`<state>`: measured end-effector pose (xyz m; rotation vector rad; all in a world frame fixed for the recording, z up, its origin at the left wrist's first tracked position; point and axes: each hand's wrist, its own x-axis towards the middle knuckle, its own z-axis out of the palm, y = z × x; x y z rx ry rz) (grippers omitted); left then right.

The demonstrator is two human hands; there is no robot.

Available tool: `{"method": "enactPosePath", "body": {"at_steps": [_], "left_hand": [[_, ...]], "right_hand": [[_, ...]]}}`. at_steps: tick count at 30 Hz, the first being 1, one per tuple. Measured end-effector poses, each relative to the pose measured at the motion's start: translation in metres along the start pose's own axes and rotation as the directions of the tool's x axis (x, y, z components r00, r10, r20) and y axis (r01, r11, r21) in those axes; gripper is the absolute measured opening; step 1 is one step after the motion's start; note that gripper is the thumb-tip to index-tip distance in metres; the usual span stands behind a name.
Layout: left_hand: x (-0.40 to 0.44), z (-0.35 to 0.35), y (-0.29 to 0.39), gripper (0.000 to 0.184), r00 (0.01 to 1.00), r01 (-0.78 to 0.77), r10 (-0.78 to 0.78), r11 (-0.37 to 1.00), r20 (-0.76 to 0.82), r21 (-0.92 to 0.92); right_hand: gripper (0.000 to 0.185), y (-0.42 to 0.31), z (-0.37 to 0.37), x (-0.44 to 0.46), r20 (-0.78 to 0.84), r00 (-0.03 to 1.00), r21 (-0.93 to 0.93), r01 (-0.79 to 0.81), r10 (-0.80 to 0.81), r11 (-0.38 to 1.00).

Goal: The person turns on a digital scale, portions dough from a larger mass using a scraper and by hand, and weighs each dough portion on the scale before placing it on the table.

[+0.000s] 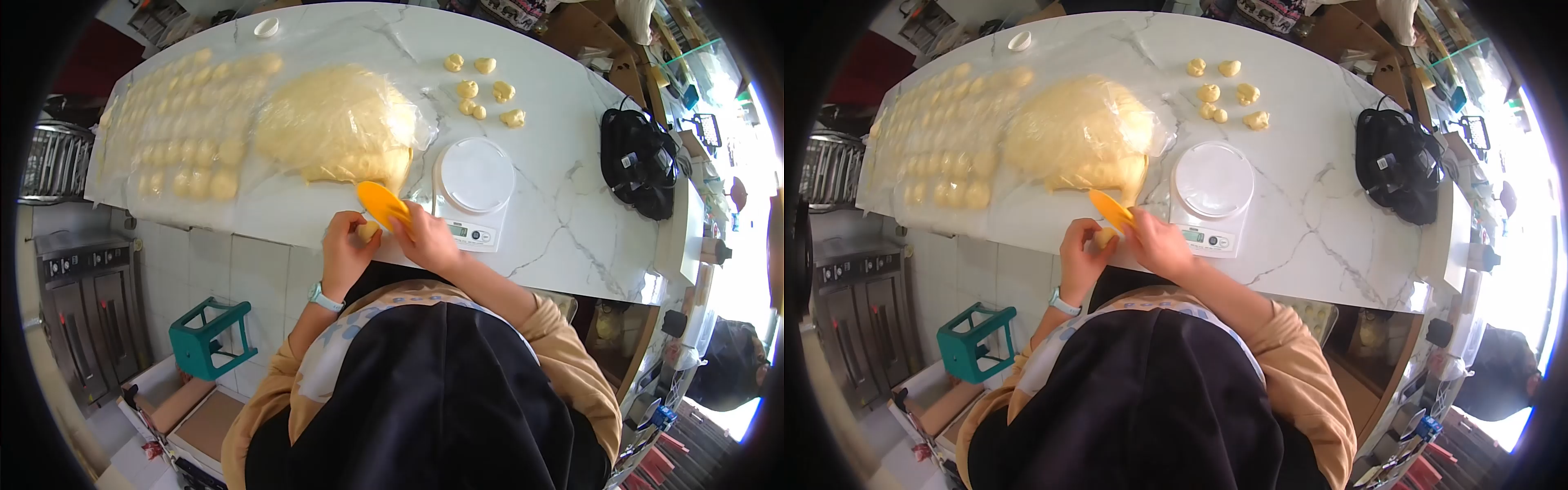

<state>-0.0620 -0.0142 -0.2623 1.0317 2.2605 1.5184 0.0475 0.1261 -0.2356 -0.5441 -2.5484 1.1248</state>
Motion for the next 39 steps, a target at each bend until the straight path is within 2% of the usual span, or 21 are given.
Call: {"method": "enactPosePath", "body": {"at_steps": [1,2,3,5,8,11,12,14,15,16,17,18,19,21,24,27,30,33,36,39], "left_hand": [[-0.002,0.001,0.002,0.025,0.997,0.078,-0.073,0.984,0.036,-0.163],[-0.004,0.002,0.005,0.024,0.986,0.161,-0.141,0.934,0.087,-0.318],[0.000,0.003,0.014,0.029,0.951,0.297,-0.236,0.879,0.202,-0.373],[0.020,0.008,0.032,0.045,0.818,0.552,-0.374,0.721,0.436,-0.419],[0.047,0.042,0.056,0.063,0.796,0.601,-0.175,0.334,0.579,-0.726],[0.061,0.070,0.070,0.075,0.767,0.641,-0.187,0.254,0.613,-0.724],[0.062,0.072,0.069,0.070,0.747,0.665,-0.181,0.221,0.640,-0.713],[0.059,0.067,0.069,0.063,0.822,0.544,-0.134,0.474,0.554,-0.693],[0.055,0.062,0.068,0.060,0.853,0.467,-0.102,0.587,0.511,-0.662],[0.051,0.056,0.061,0.052,0.904,0.318,-0.097,0.804,0.417,-0.503],[0.046,0.050,0.050,0.044,0.945,0.155,-0.058,0.946,0.322,-0.285],[0.043,0.044,0.044,0.036,0.971,-0.007,0.014,1.000,0.238,-0.030],[0.041,0.041,0.041,0.031,0.980,-0.144,0.127,0.984,0.151,0.106],[0.040,0.037,0.037,0.021,0.926,-0.355,0.377,0.848,0.022,0.393],[0.045,0.027,0.024,0.017,0.977,-0.168,0.151,0.980,0.150,0.106],[0.053,0.014,0.026,0.016,0.938,-0.333,0.313,0.933,0.150,0.139],[0.055,0.003,0.025,0.020,0.934,-0.264,0.220,0.956,0.282,0.128],[0.052,-0.002,0.027,0.021,0.890,-0.309,0.167,0.905,0.424,0.292],[0.058,0.015,0.042,0.028,0.890,-0.419,0.326,0.860,0.318,0.290],[0.074,0.049,0.061,0.033,0.877,-0.389,0.356,0.920,0.322,0.045]], "right_hand": [[0.029,0.003,-0.007,-0.008,0.018,0.991,0.016,-0.131,0.130,0.991],[0.029,0.009,-0.013,-0.011,-0.191,0.980,0.111,-0.039,0.059,0.993],[0.030,0.013,-0.021,-0.010,-0.400,0.916,0.180,0.074,0.005,0.981],[0.031,0.012,-0.049,-0.011,-0.603,0.787,0.222,0.008,0.131,0.975],[0.030,0.014,-0.082,-0.013,-0.751,0.641,0.215,0.008,0.160,0.977],[0.030,0.018,-0.101,-0.027,-0.796,0.588,0.163,-0.017,0.142,0.986],[0.031,0.022,-0.105,-0.033,-0.813,0.565,0.144,-0.035,0.139,0.989],[0.034,0.031,-0.111,-0.048,-0.846,0.514,0.115,-0.079,0.139,0.990],[0.034,0.034,-0.115,-0.055,-0.852,0.487,0.157,-0.110,0.191,0.981],[0.035,0.037,-0.118,-0.063,-0.854,0.460,0.202,-0.139,0.244,0.969],[0.036,0.041,-0.122,-0.070,-0.851,0.432,0.248,-0.166,0.297,0.954],[0.037,0.051,-0.124,-0.077,-0.866,0.413,0.221,-0.193,0.283,0.956],[0.037,0.058,-0.125,-0.084,-0.871,0.390,0.230,-0.211,0.298,0.950],[0.038,0.065,-0.128,-0.091,-0.879,0.348,0.249,-0.246,0.325,0.937],[0.040,0.068,-0.132,-0.096,-0.886,0.314,0.261,-0.273,0.342,0.926],[0.041,0.063,-0.136,-0.094,-0.885,0.305,0.284,-0.246,0.353,0.926],[0.040,0.071,-0.137,-0.093,-0.900,0.315,0.228,-0.251,0.302,0.941],[0.040,0.070,-0.136,-0.090,-0.884,0.328,0.273,-0.218,0.334,0.937],[0.040,0.069,-0.135,-0.086,-0.881,0.342,0.275,-0.193,0.327,0.942],[0.039,0.066,-0.133,-0.080,-0.881,0.351,0.254,-0.215,0.317,0.943]]}}
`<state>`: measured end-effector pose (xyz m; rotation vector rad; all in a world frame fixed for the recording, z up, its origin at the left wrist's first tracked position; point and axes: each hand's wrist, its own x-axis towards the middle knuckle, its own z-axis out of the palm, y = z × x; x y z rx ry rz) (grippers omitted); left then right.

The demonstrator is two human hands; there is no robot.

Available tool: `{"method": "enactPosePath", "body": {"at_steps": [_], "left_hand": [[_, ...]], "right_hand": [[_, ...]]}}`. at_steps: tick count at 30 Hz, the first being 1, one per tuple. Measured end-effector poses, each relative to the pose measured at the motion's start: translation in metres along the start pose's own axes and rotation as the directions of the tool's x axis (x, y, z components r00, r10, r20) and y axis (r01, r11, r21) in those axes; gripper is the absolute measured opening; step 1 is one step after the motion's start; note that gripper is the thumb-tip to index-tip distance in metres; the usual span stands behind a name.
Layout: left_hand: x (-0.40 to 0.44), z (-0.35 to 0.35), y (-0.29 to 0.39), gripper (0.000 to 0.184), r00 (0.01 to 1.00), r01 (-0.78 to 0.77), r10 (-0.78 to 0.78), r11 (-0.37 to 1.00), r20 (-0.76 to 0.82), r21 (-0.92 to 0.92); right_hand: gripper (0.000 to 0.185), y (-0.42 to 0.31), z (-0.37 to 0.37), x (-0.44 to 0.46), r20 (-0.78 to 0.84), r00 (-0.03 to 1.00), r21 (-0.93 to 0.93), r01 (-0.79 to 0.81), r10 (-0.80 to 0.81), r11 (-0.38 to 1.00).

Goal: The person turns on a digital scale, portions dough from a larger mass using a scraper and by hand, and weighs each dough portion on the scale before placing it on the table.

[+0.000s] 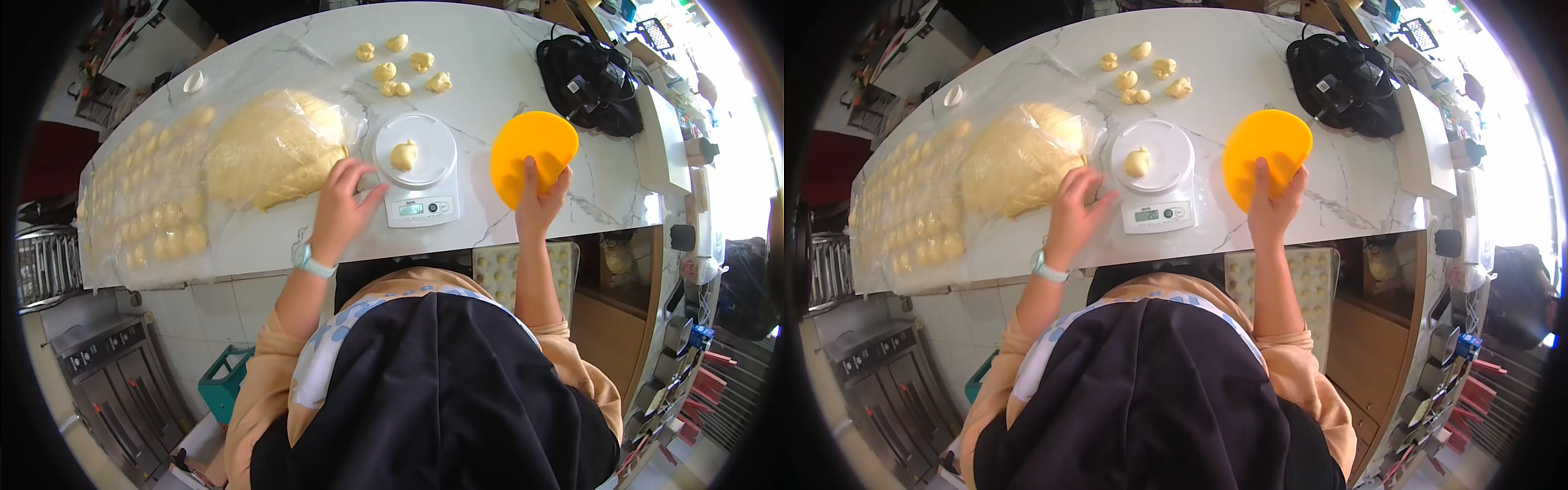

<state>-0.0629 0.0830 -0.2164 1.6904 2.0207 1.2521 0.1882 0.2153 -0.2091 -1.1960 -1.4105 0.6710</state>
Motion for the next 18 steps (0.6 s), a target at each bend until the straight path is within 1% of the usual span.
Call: {"method": "enactPosePath", "body": {"at_steps": [3,6,9,10,11,12,13,14,15,18], "left_hand": [[0.029,0.028,0.026,0.032,0.989,-0.115,0.115,0.993,-0.089,0.006],[0.034,0.039,0.011,0.027,0.995,-0.100,0.100,0.990,-0.009,-0.097],[0.007,0.017,0.017,0.026,0.997,-0.055,0.046,0.991,-0.069,-0.121],[-0.009,0.009,0.014,0.026,1.000,-0.015,0.014,0.998,-0.015,-0.068],[-0.026,0.001,0.009,0.027,0.999,0.022,-0.022,1.000,0.036,-0.010],[-0.041,-0.004,0.004,0.027,0.995,0.055,-0.059,0.997,0.081,0.051],[-0.053,-0.005,-0.002,0.026,0.996,0.044,-0.049,0.997,0.073,0.057],[-0.066,-0.004,-0.008,0.026,0.997,0.036,-0.040,0.997,0.066,0.063],[-0.072,-0.005,-0.011,0.026,0.998,0.027,-0.032,0.997,0.060,0.069],[-0.078,-0.004,-0.011,0.026,0.992,0.127,-0.128,0.992,0.022,0.022]], "right_hand": [[0.039,-0.016,0.008,-0.002,0.028,0.999,0.038,-0.038,0.037,0.999],[0.037,-0.023,0.012,-0.004,0.038,0.998,-0.005,0.040,-0.040,0.999],[0.034,-0.040,0.019,-0.018,0.159,0.987,0.213,-0.036,0.001,0.976],[0.031,-0.045,0.022,-0.027,0.284,0.959,0.269,-0.080,0.000,0.960],[0.030,-0.034,0.029,-0.034,0.394,0.914,0.191,0.016,-0.092,0.981],[0.031,-0.048,0.035,-0.039,0.584,0.807,0.129,0.017,-0.090,0.991],[0.035,-0.063,0.045,-0.039,0.761,0.649,0.017,-0.025,0.003,1.000],[0.037,-0.072,0.057,-0.041,0.860,0.509,-0.034,0.011,0.024,0.999],[0.040,-0.076,0.070,-0.043,0.910,0.405,-0.156,0.133,0.090,0.979],[0.040,-0.087,0.106,-0.056,0.970,0.242,-0.120,0.341,0.036,0.932]]}}
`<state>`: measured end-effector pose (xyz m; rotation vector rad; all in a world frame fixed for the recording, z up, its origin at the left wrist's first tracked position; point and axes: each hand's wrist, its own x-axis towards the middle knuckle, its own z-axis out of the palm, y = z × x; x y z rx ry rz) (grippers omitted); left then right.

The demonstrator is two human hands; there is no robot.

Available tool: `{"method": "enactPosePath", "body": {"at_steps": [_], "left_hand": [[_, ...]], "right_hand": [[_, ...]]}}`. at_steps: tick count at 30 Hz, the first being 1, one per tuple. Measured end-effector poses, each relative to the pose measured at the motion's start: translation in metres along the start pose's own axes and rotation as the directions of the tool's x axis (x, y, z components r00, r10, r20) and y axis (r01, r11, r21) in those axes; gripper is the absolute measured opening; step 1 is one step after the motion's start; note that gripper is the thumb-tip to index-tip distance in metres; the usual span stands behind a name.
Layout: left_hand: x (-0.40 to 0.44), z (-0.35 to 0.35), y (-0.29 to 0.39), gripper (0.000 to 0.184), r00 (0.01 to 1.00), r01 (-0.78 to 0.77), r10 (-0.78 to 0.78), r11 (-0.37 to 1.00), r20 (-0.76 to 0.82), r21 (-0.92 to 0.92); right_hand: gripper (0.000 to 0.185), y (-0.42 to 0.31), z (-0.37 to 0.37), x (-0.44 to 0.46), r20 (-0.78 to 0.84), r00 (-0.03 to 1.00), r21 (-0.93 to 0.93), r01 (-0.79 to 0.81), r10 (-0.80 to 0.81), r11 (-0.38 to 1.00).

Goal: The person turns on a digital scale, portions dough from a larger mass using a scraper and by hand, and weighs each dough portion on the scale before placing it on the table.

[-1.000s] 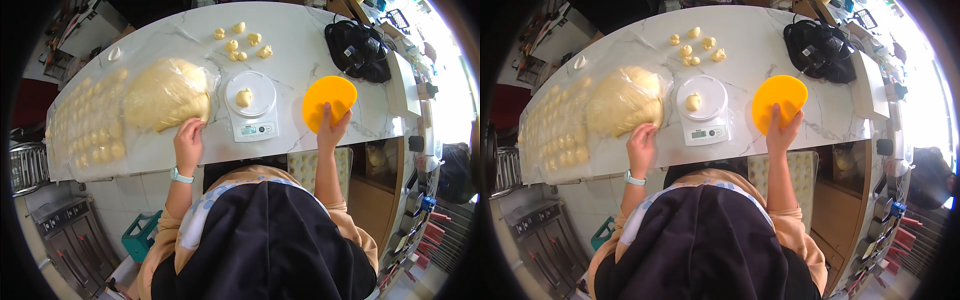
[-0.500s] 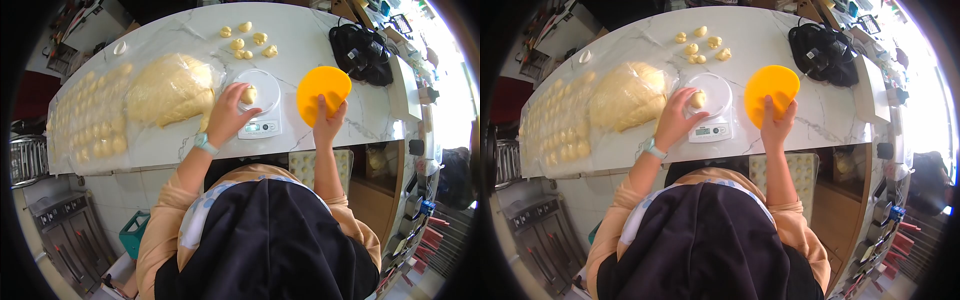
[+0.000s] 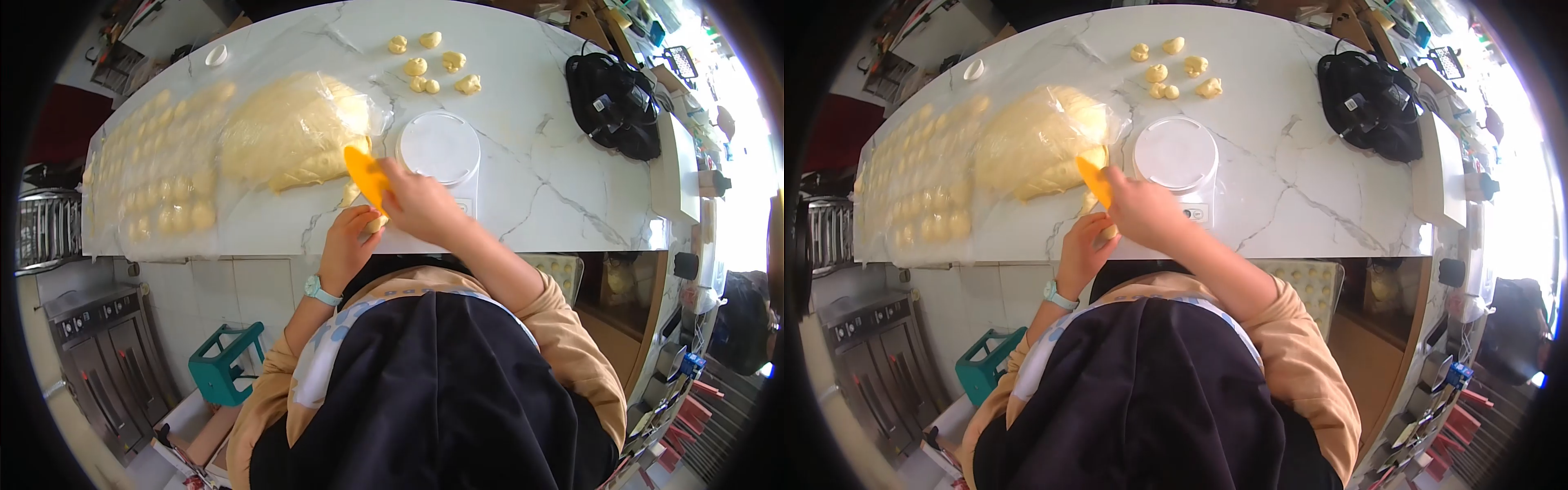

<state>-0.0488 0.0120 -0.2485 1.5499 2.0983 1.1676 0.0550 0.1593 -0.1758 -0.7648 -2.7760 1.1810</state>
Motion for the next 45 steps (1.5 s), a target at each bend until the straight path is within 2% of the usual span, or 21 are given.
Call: {"method": "enactPosePath", "body": {"at_steps": [3,4,6,7,9,10,11,12,14,15,17,18,19,20,21,24,30,33,36,42,45], "left_hand": [[0.003,-0.006,0.007,0.021,0.993,0.103,-0.107,0.993,0.059,0.063],[0.005,-0.005,0.004,0.021,0.983,0.180,-0.181,0.978,0.005,-0.109],[0.009,-0.003,0.000,0.021,0.936,0.288,-0.348,0.845,-0.053,-0.450],[0.015,-0.003,0.002,0.023,0.921,0.227,-0.370,0.767,-0.124,-0.600],[0.039,-0.005,0.010,0.030,0.919,0.276,-0.395,0.680,-0.022,-0.680],[0.050,-0.002,0.011,0.033,0.915,0.302,-0.402,0.632,0.031,-0.714],[0.060,0.005,0.008,0.047,0.929,0.309,-0.349,0.543,0.125,-0.780],[0.071,0.009,0.015,0.049,0.915,0.331,-0.356,0.396,0.189,-0.857],[0.088,0.016,0.033,0.055,0.886,0.366,-0.331,0.070,0.325,-0.928],[0.091,0.020,0.037,0.062,0.876,0.384,-0.352,0.102,0.328,-0.918],[0.085,0.020,0.039,0.053,0.920,0.352,-0.321,0.422,0.225,-0.836],[0.077,0.018,0.038,0.049,0.938,0.323,-0.295,0.568,0.179,-0.757],[0.067,0.014,0.036,0.042,0.942,0.333,-0.301,0.774,0.150,-0.538],[0.056,0.008,0.033,0.035,0.947,0.318,-0.295,0.909,0.123,-0.268],[0.046,0.003,0.029,0.028,0.955,0.277,-0.279,0.960,0.101,0.028],[0.012,0.009,0.000,0.011,0.991,0.133,-0.135,0.986,0.019,0.102],[0.013,-0.010,0.005,0.009,0.992,0.057,-0.054,0.998,-0.115,0.030],[0.011,-0.006,-0.007,0.010,1.000,0.001,0.000,0.998,-0.010,0.059],[0.012,-0.005,0.002,0.012,0.995,-0.081,0.090,0.978,-0.039,0.190],[0.043,0.000,0.024,0.020,0.999,-0.002,0.004,0.999,-0.037,0.039],[0.078,0.007,0.042,0.022,0.995,-0.080,0.079,0.997,-0.055,-0.011]], "right_hand": [[0.041,0.011,0.057,-0.007,-0.246,0.935,-0.056,0.248,-0.254,0.967],[0.040,0.018,0.066,-0.012,-0.307,0.923,-0.026,0.236,-0.233,0.971],[0.038,0.029,0.068,-0.027,-0.419,0.890,0.038,0.216,-0.180,0.976],[0.037,0.034,0.060,-0.035,-0.364,0.928,0.116,0.133,-0.082,0.984],[0.033,0.038,0.042,-0.041,-0.603,0.793,0.198,0.252,-0.085,0.947],[0.033,0.037,0.025,-0.042,-0.705,0.696,0.107,0.295,-0.137,0.949],[0.032,0.042,0.018,-0.041,-0.752,0.657,0.211,0.316,-0.053,0.925],[0.031,0.043,0.006,-0.043,-0.780,0.624,0.264,0.281,0.033,0.923],[0.031,0.044,-0.018,-0.046,-0.847,0.531,0.161,0.227,0.016,0.960],[0.032,0.050,-0.023,-0.050,-0.857,0.512,0.210,0.232,0.064,0.950],[0.034,0.065,-0.031,-0.056,-0.863,0.478,0.314,0.251,0.165,0.916],[0.035,0.072,-0.035,-0.060,-0.879,0.441,0.304,0.225,0.181,0.926],[0.036,0.079,-0.039,-0.065,-0.893,0.404,0.297,0.198,0.198,0.934],[0.038,0.086,-0.042,-0.070,-0.906,0.365,0.292,0.169,0.216,0.941],[0.039,0.091,-0.045,-0.076,-0.898,0.355,0.322,0.127,0.260,0.938],[0.039,0.103,-0.049,-0.086,-0.903,0.301,0.327,0.020,0.306,0.945],[0.039,0.109,-0.056,-0.091,-0.916,0.249,0.339,0.067,0.313,0.938],[0.039,0.110,-0.057,-0.091,-0.924,0.240,0.322,0.069,0.298,0.944],[0.040,0.112,-0.056,-0.092,-0.920,0.249,0.337,0.112,0.302,0.935],[0.041,0.112,-0.056,-0.094,-0.921,0.245,0.335,0.104,0.302,0.936],[0.039,0.109,-0.055,-0.098,-0.914,0.249,0.353,0.099,0.320,0.930]]}}
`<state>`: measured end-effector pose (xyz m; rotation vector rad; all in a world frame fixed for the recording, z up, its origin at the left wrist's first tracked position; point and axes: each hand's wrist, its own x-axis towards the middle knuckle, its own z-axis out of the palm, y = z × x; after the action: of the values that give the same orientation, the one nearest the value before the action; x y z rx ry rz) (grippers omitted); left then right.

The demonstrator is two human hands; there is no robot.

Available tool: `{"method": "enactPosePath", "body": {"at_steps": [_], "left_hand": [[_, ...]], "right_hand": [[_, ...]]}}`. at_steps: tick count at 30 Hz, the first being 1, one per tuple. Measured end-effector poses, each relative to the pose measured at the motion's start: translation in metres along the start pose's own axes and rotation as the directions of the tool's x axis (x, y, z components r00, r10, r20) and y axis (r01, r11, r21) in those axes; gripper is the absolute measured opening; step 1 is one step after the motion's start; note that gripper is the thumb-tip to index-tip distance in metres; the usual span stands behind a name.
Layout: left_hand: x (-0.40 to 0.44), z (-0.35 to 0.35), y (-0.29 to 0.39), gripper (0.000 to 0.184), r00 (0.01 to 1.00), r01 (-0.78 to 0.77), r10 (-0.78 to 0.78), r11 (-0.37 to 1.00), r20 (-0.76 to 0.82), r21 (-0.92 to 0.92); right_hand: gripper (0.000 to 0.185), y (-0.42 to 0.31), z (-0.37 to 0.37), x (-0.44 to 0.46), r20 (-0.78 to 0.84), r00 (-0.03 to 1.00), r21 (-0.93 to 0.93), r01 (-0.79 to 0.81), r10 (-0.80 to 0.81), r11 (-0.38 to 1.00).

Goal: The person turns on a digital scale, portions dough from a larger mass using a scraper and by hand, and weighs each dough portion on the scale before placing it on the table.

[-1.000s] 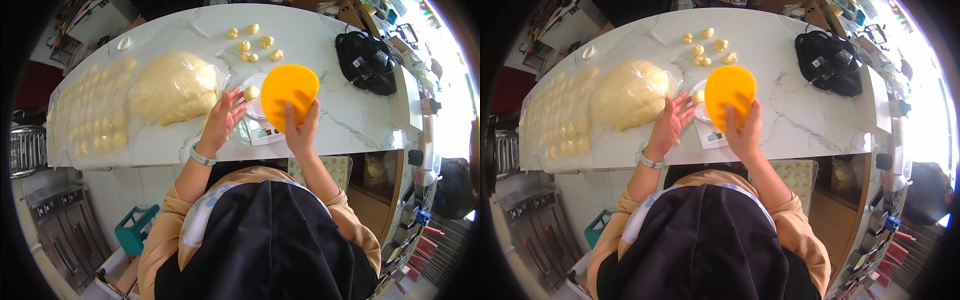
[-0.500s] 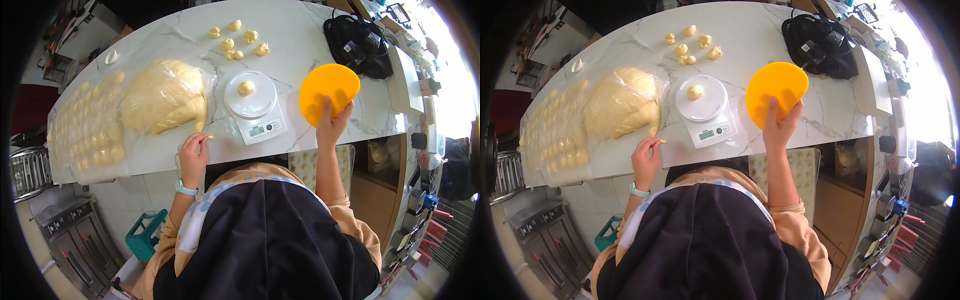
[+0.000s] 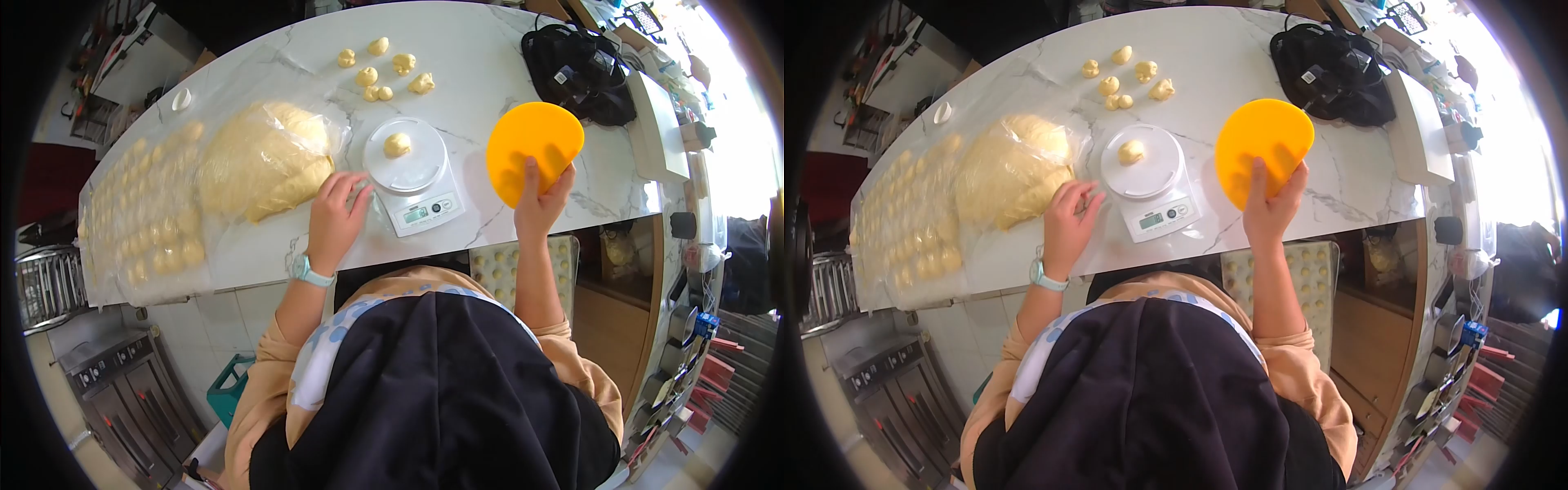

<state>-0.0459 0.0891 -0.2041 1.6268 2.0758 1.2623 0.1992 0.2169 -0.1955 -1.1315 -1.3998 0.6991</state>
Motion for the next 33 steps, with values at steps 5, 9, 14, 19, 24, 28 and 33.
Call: {"method": "enactPosePath", "body": {"at_steps": [5,9,14,19,24,28,33], "left_hand": [[0.066,0.034,-0.006,0.032,0.976,-0.090,0.087,0.996,0.200,0.005],[0.115,0.055,0.006,0.047,0.909,0.069,-0.034,0.995,0.415,-0.071],[0.143,0.102,0.004,0.063,0.878,0.256,-0.051,0.890,0.476,-0.377],[0.116,0.058,-0.009,0.045,0.935,0.295,-0.155,0.841,0.320,-0.453],[-0.010,0.005,-0.054,0.028,0.950,0.164,-0.169,0.986,-0.263,-0.040],[-0.060,0.000,-0.046,0.037,0.933,0.089,-0.059,0.994,-0.355,0.070],[-0.066,0.000,-0.063,0.041,0.962,0.122,-0.102,0.990,-0.252,0.066]], "right_hand": [[0.039,0.004,-0.010,-0.001,-0.042,0.999,0.009,0.017,-0.017,1.000],[0.038,0.003,-0.023,-0.001,-0.109,0.994,0.021,-0.009,0.011,1.000],[0.038,0.003,-0.041,-0.006,-0.152,0.987,0.085,-0.032,0.044,0.996],[0.037,-0.002,-0.054,-0.004,-0.177,0.981,0.076,-0.067,0.080,0.995],[0.037,-0.018,-0.013,-0.003,0.026,0.996,0.135,-0.086,0.083,0.987],[0.036,-0.041,0.063,-0.020,0.808,0.583,-0.115,0.016,0.084,0.993],[0.032,-0.079,0.167,-0.036,0.984,0.106,0.075,0.478,-0.142,0.875]]}}
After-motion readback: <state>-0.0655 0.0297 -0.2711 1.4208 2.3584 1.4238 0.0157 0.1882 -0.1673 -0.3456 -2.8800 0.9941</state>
